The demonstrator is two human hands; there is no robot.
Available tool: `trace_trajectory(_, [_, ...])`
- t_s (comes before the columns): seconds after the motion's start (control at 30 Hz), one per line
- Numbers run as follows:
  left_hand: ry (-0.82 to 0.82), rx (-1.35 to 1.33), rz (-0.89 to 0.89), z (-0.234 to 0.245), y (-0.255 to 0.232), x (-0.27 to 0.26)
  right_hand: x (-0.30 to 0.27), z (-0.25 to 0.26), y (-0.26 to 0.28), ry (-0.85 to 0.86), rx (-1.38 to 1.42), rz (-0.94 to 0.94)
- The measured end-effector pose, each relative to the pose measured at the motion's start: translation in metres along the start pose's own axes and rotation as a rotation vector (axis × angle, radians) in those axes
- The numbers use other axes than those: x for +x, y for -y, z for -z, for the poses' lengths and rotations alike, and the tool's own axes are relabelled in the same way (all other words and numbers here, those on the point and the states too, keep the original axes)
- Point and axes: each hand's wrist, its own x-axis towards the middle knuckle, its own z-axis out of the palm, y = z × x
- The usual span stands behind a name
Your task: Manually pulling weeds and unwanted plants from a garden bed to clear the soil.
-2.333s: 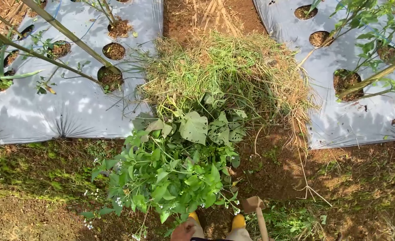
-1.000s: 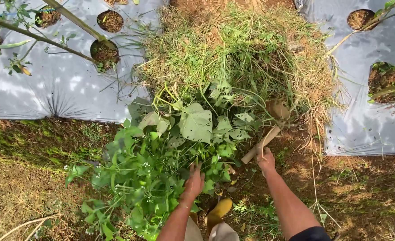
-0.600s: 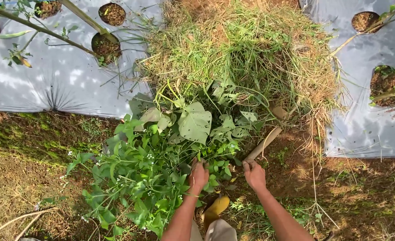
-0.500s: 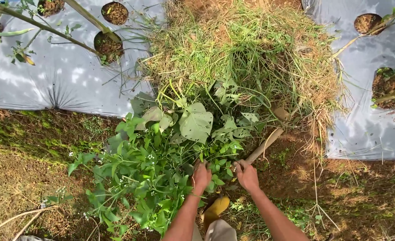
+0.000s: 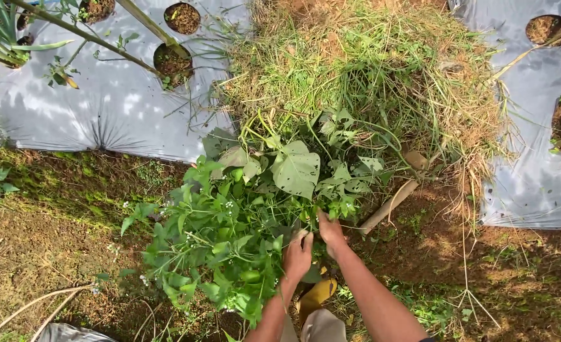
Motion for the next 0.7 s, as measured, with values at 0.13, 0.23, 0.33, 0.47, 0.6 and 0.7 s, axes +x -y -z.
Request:
trace_trajectory(0.13, [-0.004,0.033,-0.11,-0.012,0.017,0.008,0.001,0.001,-0.005,0.017,-0.134,0.168])
trace_trajectory(0.23, [-0.077,0.088,-0.242,-0.048,0.051,0.023,-0.028,0.007,0.013,-0.022,-0.195,0.046])
trace_trajectory(0.33, [-0.144,0.118,-0.458,-0.064,0.072,0.018,-0.019,0.015,-0.018,-0.071,-0.432,0.147])
trace_trajectory(0.47, [-0.07,0.128,-0.494,-0.063,0.081,0.003,-0.006,0.015,-0.063,-0.099,-0.482,0.121])
trace_trajectory(0.6, [-0.401,0.572,-0.908,-0.036,0.061,-0.006,0.014,0.013,-0.072,-0.152,-0.521,0.348])
trace_trajectory(0.7, [0.068,0.314,-0.459,-0.068,0.096,0.025,0.005,0.016,-0.052,-0.121,-0.515,0.217])
